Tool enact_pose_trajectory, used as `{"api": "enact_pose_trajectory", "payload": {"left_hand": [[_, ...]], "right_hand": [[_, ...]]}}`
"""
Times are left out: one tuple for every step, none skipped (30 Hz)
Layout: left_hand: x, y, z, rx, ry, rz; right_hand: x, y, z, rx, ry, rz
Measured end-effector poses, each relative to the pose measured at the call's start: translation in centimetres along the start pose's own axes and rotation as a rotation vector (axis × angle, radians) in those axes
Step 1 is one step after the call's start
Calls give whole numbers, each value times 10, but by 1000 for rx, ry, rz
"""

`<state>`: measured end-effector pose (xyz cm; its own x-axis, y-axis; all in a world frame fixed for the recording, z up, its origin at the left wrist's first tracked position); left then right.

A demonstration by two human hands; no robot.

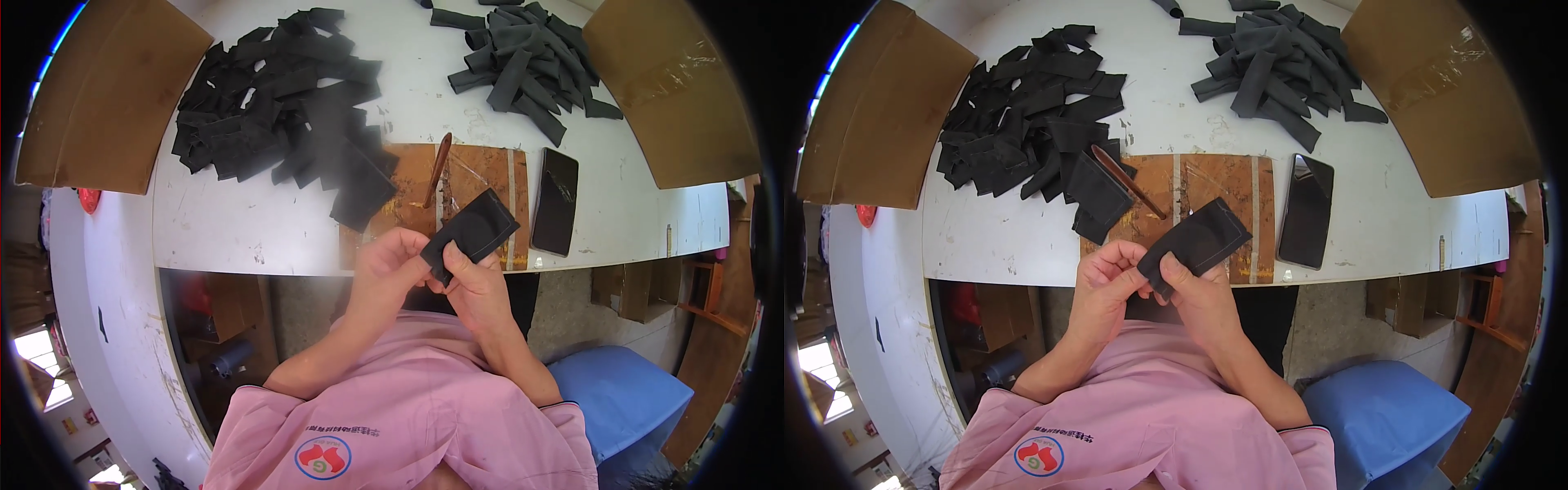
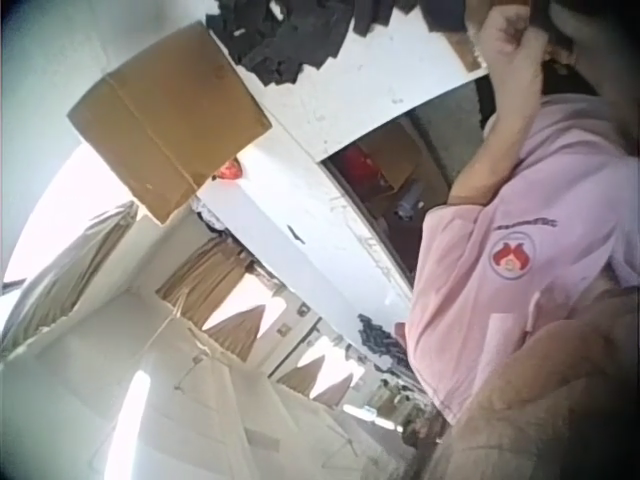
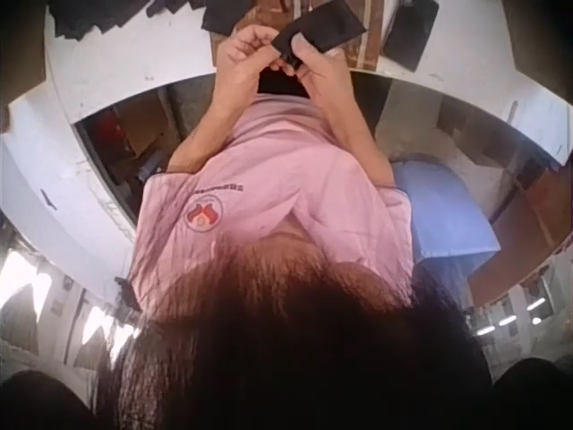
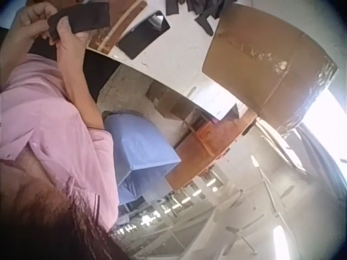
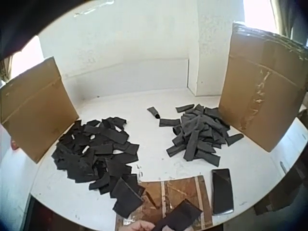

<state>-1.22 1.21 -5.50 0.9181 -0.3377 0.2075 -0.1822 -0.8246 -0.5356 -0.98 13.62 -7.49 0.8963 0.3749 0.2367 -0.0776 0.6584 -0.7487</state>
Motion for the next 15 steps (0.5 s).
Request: {"api": "enact_pose_trajectory", "payload": {"left_hand": [[0,0,-1,8,-14,-4],[0,0,0,1,-28,-1],[1,3,1,-102,-79,-82],[3,4,1,-201,-129,-162],[5,5,-3,-228,-148,-198],[7,7,-6,-234,-166,-200],[9,10,-6,-405,-176,-157],[10,12,-7,-575,-183,-117],[10,9,-9,-657,-177,-59],[10,3,-14,-755,-211,15],[10,-3,-13,-822,-285,-25],[10,-9,-11,-889,-362,-71],[9,-10,-8,-894,-376,-74],[7,-8,-5,-1018,-486,-117],[6,-8,-2,-1141,-594,-164]], "right_hand": [[0,0,1,66,-33,27],[1,4,6,71,-25,40],[1,12,13,617,-147,28],[3,18,19,1167,-257,4],[6,20,24,1173,-241,19],[14,18,33,1331,-154,-136],[19,14,40,1478,-63,-295],[18,5,41,1481,-48,-283],[18,-9,41,1300,179,-154],[17,-21,39,1105,399,-26],[14,-26,33,1110,396,-4],[13,-24,31,1112,409,4],[11,-21,29,1202,442,11],[9,-19,28,1292,476,17],[6,-20,28,1427,563,40]]}}
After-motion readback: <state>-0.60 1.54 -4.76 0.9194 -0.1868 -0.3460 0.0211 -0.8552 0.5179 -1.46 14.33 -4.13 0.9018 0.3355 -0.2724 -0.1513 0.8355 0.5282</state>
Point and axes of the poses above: each hand's wrist, its own x-axis away from the middle knuckle, its own y-axis out of the back of the hand, z = x × y, the point moved 1 cm from there along -x, towards the middle knuckle, and after that the axes turned 11 degrees about z, right-handed, at the moved point
